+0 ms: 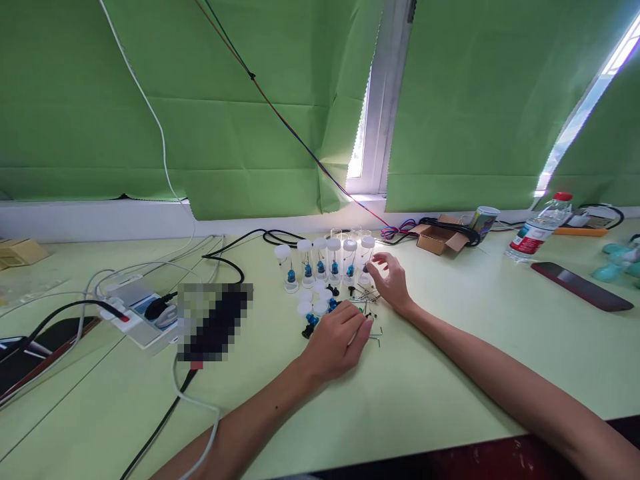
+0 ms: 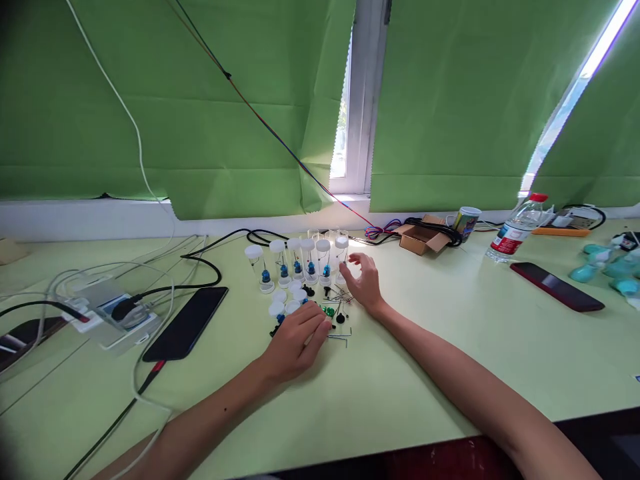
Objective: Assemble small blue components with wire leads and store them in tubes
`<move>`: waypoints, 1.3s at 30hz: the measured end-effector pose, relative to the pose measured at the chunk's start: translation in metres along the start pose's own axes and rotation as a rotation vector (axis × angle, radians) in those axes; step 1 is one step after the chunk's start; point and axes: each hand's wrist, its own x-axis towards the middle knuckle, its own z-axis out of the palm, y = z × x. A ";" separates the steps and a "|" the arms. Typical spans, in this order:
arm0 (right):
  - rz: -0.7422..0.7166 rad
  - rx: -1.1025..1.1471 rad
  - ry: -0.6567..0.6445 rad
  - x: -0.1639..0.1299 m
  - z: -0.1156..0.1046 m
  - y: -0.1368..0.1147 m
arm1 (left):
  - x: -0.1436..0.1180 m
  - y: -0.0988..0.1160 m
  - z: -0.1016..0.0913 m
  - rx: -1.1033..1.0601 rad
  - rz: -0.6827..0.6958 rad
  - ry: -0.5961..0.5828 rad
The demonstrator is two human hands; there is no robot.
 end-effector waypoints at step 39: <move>0.101 0.034 0.082 0.001 -0.001 0.001 | -0.012 0.009 0.021 0.065 0.086 -0.161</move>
